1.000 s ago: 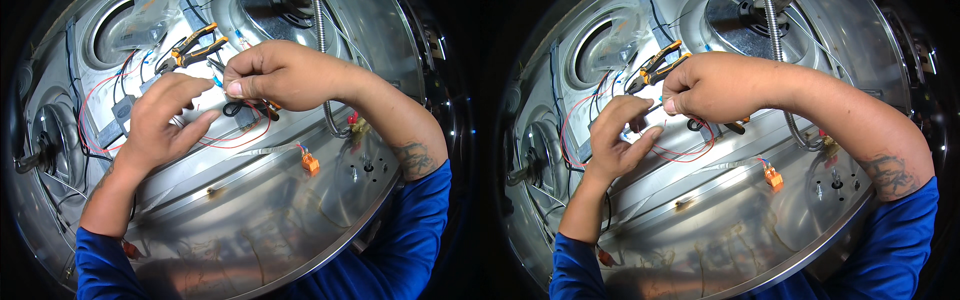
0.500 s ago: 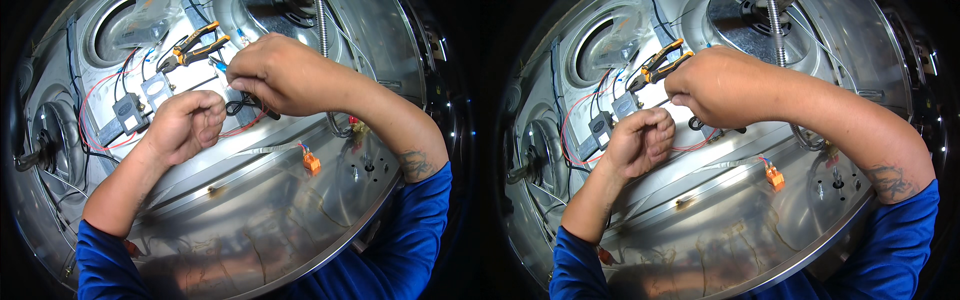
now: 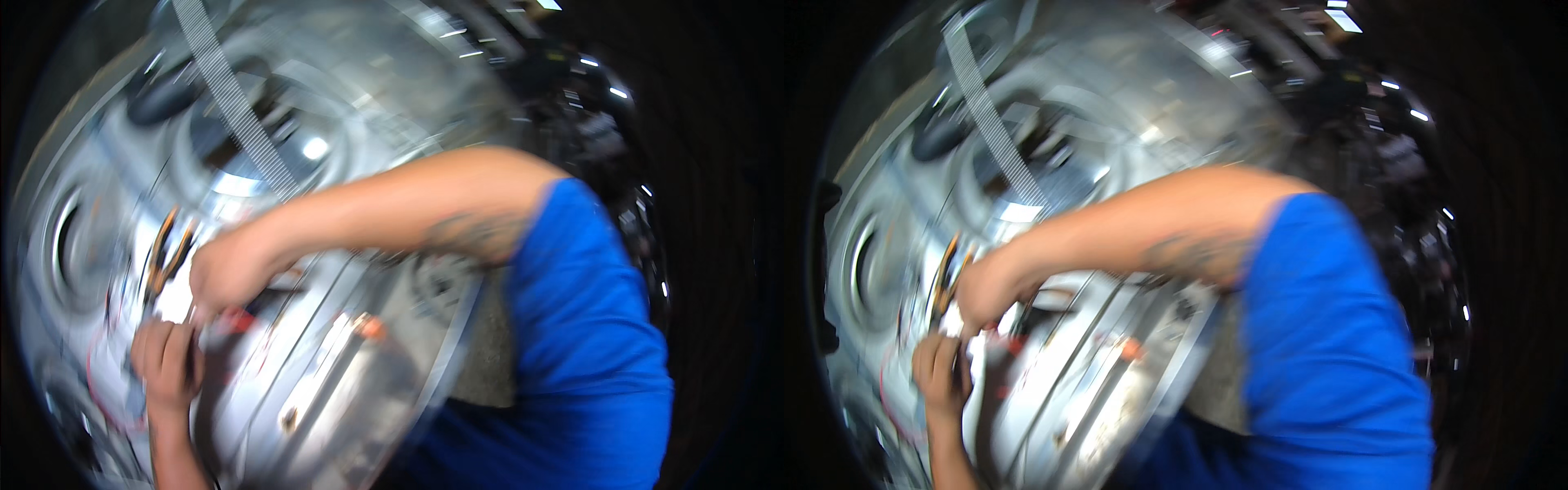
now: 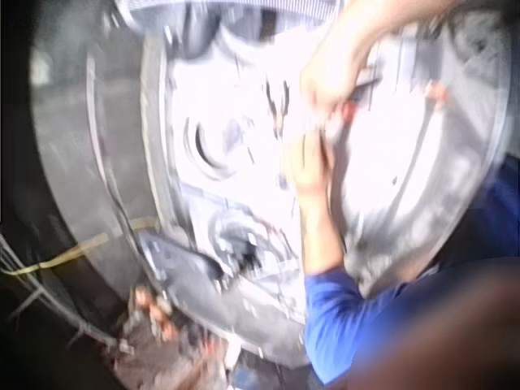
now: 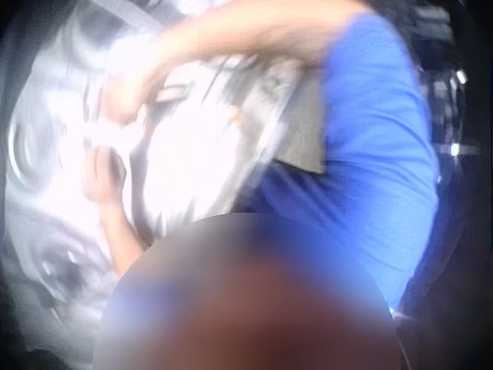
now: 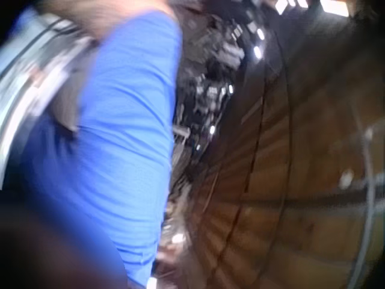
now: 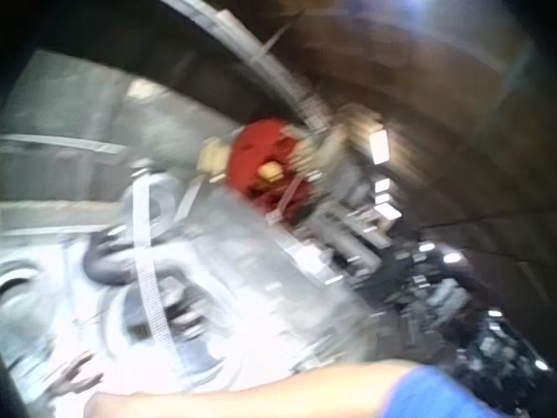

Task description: The person strips insulation from several wires, twists exposed conductors together, and secures the connections with wire nuts. They repeat this process for multiple wire pairs on a metal work surface.

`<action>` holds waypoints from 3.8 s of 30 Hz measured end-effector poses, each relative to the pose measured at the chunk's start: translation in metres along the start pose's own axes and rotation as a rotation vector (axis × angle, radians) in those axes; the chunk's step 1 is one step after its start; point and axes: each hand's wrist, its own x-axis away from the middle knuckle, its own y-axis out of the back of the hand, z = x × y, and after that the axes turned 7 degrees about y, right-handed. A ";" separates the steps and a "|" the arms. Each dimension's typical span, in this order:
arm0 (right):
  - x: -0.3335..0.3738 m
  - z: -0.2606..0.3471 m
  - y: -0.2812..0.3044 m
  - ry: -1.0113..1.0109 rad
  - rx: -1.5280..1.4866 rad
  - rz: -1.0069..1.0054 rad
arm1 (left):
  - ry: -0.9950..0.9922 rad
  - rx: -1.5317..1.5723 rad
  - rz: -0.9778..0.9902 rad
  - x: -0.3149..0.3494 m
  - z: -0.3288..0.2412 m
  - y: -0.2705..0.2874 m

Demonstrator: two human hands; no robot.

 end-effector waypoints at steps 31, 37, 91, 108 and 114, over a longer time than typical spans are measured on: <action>-0.028 -0.022 -0.009 0.165 -0.274 -0.001 | 0.106 0.158 -0.002 0.019 0.021 -0.007; -0.013 -0.012 -0.004 0.470 0.519 -0.251 | 0.843 0.695 -0.055 -0.017 -0.017 -0.021; 0.005 0.006 -0.002 0.317 0.461 -0.091 | 1.202 1.717 0.252 0.001 -0.003 -0.003; 0.005 0.002 0.005 0.199 0.092 -0.045 | 1.177 1.746 0.217 0.007 -0.009 -0.008; 0.000 -0.006 0.026 0.193 0.023 -0.257 | 1.194 1.681 0.222 0.017 -0.005 -0.010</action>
